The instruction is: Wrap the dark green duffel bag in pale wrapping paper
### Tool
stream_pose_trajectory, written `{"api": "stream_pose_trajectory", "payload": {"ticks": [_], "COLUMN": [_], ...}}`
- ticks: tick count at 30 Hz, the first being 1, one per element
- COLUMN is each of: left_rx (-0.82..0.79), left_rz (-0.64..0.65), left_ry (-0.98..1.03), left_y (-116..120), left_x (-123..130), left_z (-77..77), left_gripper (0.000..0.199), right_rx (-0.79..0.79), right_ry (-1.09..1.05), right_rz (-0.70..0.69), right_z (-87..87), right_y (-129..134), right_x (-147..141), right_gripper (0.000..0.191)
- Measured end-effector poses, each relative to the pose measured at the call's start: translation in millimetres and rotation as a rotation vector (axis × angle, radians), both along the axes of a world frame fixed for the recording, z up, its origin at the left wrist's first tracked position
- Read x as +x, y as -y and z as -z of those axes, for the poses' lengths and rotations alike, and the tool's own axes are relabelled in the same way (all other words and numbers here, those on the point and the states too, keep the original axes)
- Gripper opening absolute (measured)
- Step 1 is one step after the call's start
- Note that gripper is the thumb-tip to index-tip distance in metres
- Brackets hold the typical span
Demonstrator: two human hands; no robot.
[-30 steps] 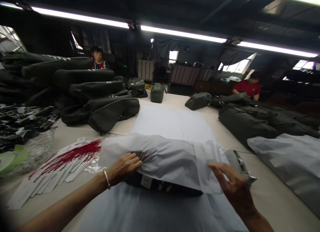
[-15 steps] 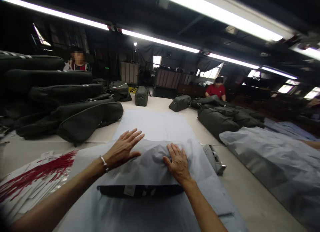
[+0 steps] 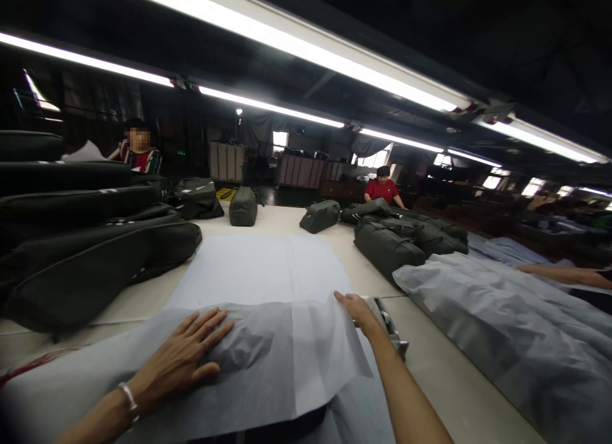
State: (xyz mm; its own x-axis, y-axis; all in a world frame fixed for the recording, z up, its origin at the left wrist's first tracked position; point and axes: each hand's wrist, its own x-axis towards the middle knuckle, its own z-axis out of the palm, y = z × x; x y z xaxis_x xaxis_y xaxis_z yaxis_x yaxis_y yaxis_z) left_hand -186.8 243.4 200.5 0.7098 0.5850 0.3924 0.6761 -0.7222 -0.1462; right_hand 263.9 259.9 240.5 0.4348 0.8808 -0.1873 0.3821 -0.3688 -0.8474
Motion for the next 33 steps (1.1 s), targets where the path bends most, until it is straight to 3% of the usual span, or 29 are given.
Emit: {"api": "stream_pose_trajectory", "payload": {"ticks": [4, 9, 13, 17, 19, 22, 24, 27, 30, 33], "left_rx": [0.103, 0.163, 0.135, 0.058, 0.028, -0.006, -0.017, -0.005, 0.019, 0.001], "left_rz": [0.029, 0.024, 0.017, 0.0, -0.008, -0.013, -0.019, -0.019, 0.002, 0.022], "left_ry": [0.014, 0.002, 0.008, 0.012, 0.012, 0.022, 0.019, 0.011, 0.005, -0.016], "left_y": [-4, -4, -3, -2, 0, 1, 3, 7, 15, 28], "left_x": [-2, -3, -1, 1, 2, 4, 5, 7, 9, 11], "left_z": [5.9, 7.5, 7.9, 6.9, 5.7, 3.3, 0.5, -4.8, -7.8, -6.1], "left_gripper": [0.075, 0.075, 0.075, 0.07, 0.069, 0.068, 0.068, 0.067, 0.067, 0.064], "right_rx": [0.081, 0.179, 0.192, 0.08, 0.008, 0.021, 0.193, 0.476, 0.475, 0.397], "right_ry": [-0.17, -0.268, -0.25, -0.15, -0.045, 0.17, 0.383, 0.624, 0.637, 0.595], "right_rz": [0.004, 0.111, 0.231, 0.29, 0.323, 0.34, 0.211, -0.14, -0.437, -0.63], "right_z": [25.5, 38.4, 52.1, 68.4, 67.4, 47.4, 26.4, -0.7, -7.7, 1.1], "right_y": [4, 27, 63, 110, 126, 130, 119, 95, 80, 77], "right_x": [4, 22, 39, 52, 58, 51, 28, -35, -104, -145], "right_gripper": [0.051, 0.059, 0.059, 0.057, 0.056, 0.057, 0.061, 0.065, 0.065, 0.063]}}
